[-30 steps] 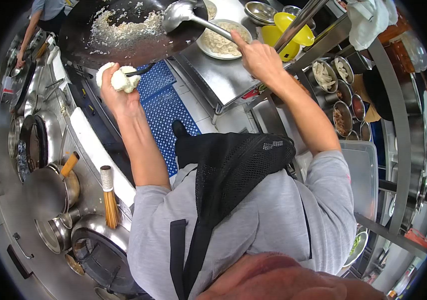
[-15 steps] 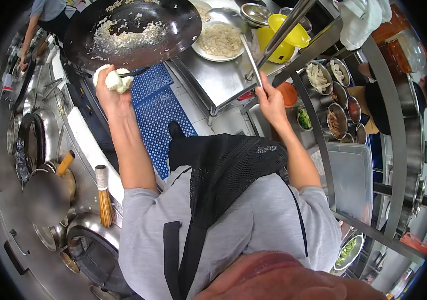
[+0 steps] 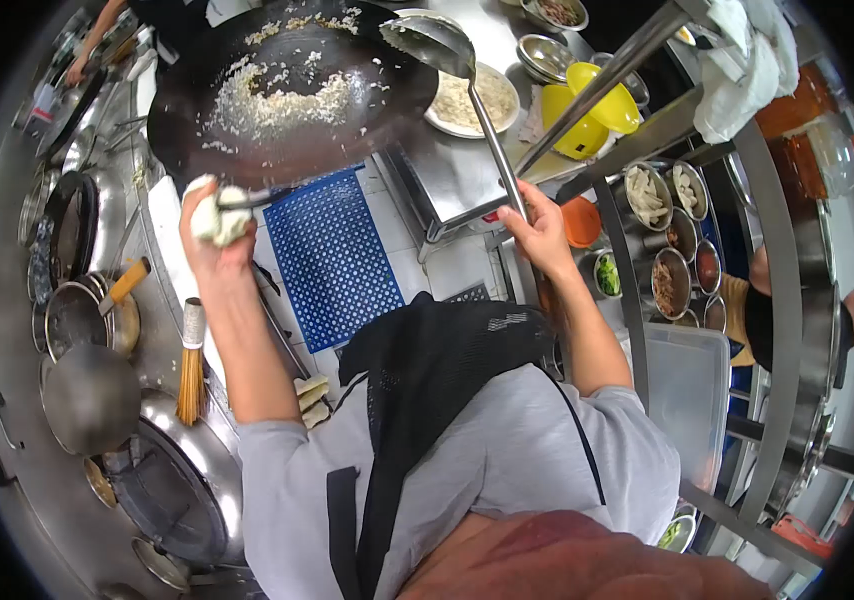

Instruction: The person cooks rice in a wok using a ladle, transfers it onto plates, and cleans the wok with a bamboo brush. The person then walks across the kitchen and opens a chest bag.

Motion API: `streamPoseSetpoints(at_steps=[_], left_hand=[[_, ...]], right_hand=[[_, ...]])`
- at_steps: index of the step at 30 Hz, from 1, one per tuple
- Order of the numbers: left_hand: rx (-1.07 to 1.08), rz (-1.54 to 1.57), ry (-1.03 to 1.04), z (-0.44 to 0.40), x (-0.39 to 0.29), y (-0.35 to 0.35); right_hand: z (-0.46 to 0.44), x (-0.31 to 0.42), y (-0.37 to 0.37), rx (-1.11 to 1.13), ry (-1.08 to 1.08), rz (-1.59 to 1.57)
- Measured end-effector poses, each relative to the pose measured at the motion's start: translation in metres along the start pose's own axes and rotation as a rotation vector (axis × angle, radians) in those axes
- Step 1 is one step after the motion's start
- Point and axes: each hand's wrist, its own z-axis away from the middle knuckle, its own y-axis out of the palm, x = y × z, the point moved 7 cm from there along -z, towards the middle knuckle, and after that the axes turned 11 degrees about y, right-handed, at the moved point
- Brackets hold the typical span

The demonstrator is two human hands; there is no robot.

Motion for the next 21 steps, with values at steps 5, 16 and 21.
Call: streamPoseSetpoints(at_steps=[5,16,21], left_hand=[[-0.154,0.092,0.056,0.099,-0.062,-0.061],[-0.465,0.055,0.575,0.319,-0.162,-0.118],[-0.621,0.099,0.736,0.376,-0.174,-0.175]], right_hand=[[-0.001,0.085,0.055,0.301,0.074,0.139],[0.036,0.226,0.265,0.776,-0.512,0.0],[0.091,0.09,0.375,1.101,-0.381,0.311]])
